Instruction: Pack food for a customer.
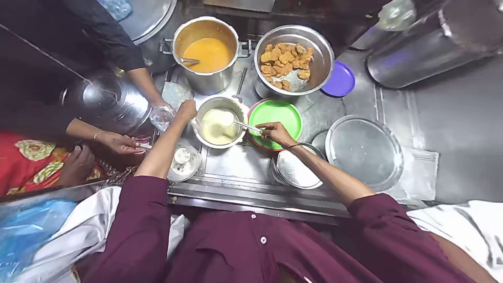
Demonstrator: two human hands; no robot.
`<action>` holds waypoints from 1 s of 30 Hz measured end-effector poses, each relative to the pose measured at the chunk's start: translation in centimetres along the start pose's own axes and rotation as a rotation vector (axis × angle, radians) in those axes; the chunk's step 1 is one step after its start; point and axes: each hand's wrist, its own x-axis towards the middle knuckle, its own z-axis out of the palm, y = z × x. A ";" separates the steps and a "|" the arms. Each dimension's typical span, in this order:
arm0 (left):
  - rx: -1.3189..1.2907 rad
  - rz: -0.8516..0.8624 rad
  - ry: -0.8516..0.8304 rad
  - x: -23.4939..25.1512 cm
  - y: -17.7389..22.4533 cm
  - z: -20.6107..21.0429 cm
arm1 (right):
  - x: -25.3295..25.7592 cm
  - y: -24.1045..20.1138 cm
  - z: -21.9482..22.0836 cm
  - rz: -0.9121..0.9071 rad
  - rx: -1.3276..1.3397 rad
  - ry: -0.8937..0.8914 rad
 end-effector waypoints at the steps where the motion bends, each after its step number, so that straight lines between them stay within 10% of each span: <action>1: 0.010 0.001 0.018 -0.6 0.6 -0.7 | 0.1 -0.1 -0.1 0.009 0.001 0.006; 13: 0.035 0.177 0.086 -3.5 5.2 -7.6 | -1.0 -2.6 -1.4 -0.048 0.039 0.019; 30: -0.037 0.327 0.166 -4.2 4.9 -4.2 | -3.3 -9.1 -2.3 -0.116 -0.016 0.055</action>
